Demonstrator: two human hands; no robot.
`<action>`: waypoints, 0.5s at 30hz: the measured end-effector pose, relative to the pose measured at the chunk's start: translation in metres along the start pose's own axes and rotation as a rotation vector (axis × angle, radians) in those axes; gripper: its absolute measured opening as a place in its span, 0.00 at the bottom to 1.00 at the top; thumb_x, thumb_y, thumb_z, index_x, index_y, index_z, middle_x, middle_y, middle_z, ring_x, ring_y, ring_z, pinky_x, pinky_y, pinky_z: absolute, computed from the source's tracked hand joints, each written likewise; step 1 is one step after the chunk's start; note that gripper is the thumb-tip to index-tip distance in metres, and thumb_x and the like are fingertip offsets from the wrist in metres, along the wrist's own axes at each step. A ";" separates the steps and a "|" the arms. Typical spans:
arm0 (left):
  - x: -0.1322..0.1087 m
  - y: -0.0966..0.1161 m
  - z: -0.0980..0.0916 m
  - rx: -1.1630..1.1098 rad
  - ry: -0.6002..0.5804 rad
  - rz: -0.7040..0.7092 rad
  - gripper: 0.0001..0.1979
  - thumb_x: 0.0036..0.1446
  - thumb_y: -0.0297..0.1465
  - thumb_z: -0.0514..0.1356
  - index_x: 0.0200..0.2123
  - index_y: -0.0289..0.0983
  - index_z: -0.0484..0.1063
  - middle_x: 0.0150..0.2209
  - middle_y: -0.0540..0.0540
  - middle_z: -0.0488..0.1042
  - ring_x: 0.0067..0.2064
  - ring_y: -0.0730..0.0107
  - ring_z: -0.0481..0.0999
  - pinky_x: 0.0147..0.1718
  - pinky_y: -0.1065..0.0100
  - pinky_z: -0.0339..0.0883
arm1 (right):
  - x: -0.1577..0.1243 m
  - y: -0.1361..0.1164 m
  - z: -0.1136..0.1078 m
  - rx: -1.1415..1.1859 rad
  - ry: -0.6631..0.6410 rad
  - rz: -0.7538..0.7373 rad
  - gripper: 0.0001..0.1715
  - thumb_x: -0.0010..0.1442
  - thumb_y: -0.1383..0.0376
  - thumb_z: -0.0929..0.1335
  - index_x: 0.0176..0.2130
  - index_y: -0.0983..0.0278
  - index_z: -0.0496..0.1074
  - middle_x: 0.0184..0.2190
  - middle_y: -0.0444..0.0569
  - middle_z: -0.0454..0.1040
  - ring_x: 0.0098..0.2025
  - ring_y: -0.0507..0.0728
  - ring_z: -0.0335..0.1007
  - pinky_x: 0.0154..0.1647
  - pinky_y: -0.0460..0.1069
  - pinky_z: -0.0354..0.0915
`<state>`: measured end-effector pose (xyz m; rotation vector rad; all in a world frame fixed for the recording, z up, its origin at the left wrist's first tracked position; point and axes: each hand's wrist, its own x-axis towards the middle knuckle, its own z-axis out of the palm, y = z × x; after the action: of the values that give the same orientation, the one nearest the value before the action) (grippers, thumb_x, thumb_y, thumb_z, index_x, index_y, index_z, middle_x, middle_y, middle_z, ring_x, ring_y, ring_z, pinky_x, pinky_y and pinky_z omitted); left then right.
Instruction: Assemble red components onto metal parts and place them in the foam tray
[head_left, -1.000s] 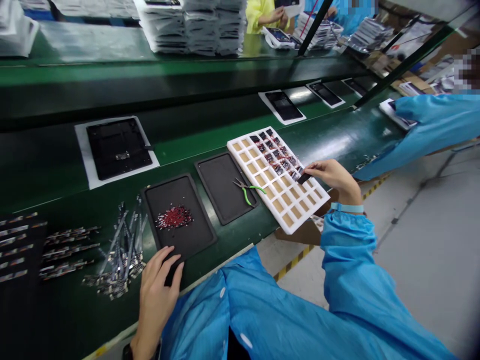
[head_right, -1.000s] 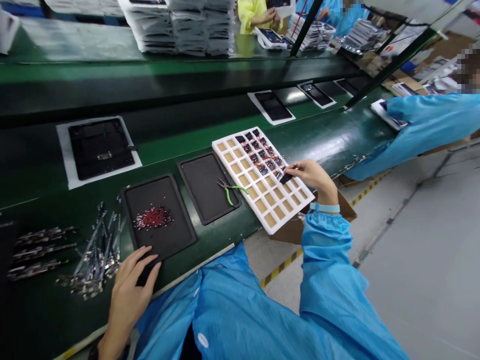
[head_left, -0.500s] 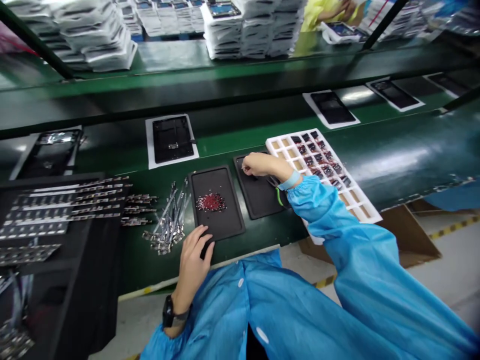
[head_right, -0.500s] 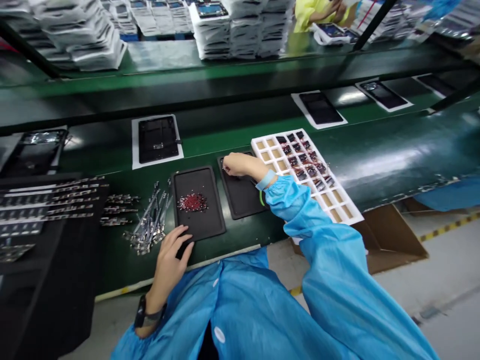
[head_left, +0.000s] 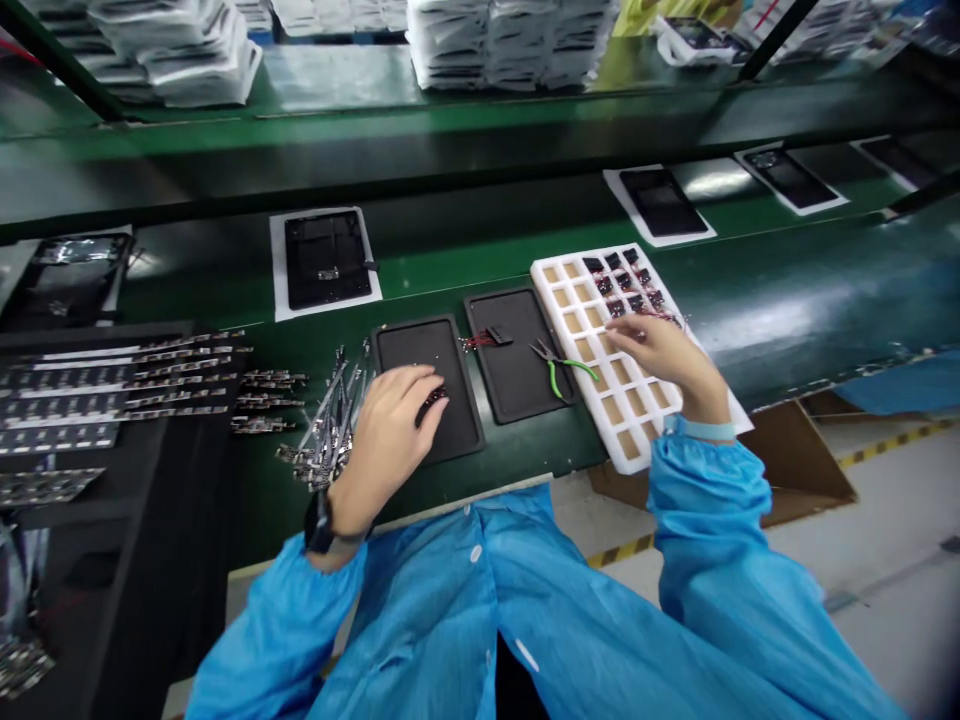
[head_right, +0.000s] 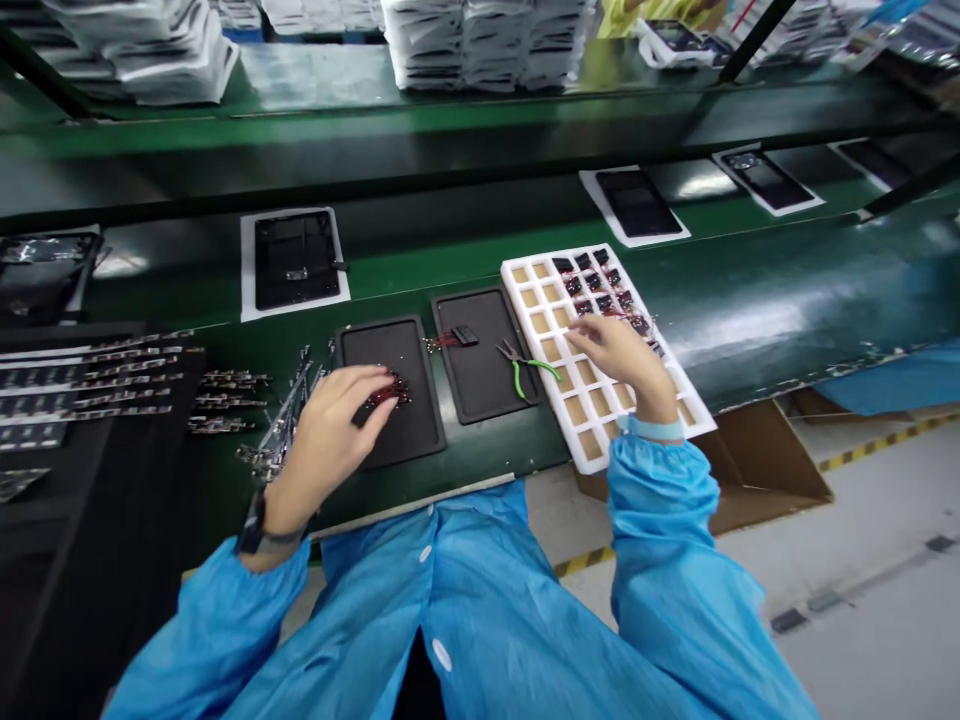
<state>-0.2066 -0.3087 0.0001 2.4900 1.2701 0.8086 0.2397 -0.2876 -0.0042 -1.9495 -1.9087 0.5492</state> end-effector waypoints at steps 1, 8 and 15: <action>0.022 0.002 0.007 0.030 -0.061 0.034 0.12 0.70 0.31 0.60 0.54 0.38 0.76 0.57 0.38 0.77 0.59 0.51 0.76 0.59 0.50 0.70 | -0.015 0.015 -0.006 -0.002 -0.029 0.043 0.21 0.66 0.49 0.68 0.45 0.61 0.82 0.45 0.54 0.84 0.46 0.67 0.80 0.50 0.59 0.73; 0.127 0.000 0.097 0.241 -0.425 0.209 0.25 0.68 0.33 0.61 0.67 0.37 0.69 0.67 0.30 0.66 0.61 0.44 0.72 0.58 0.49 0.69 | -0.069 0.106 -0.062 0.032 0.240 0.397 0.17 0.60 0.52 0.73 0.40 0.62 0.81 0.39 0.56 0.84 0.41 0.68 0.81 0.48 0.62 0.75; 0.157 -0.019 0.115 0.330 -0.513 0.312 0.14 0.67 0.25 0.56 0.51 0.33 0.78 0.52 0.33 0.76 0.56 0.46 0.75 0.54 0.52 0.70 | -0.055 0.129 -0.047 0.016 0.203 0.469 0.12 0.56 0.57 0.75 0.34 0.65 0.81 0.32 0.54 0.83 0.36 0.62 0.78 0.41 0.56 0.73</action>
<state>-0.0796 -0.1672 -0.0448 2.9299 0.9011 -0.0193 0.3743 -0.3452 -0.0276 -2.3514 -1.3228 0.4627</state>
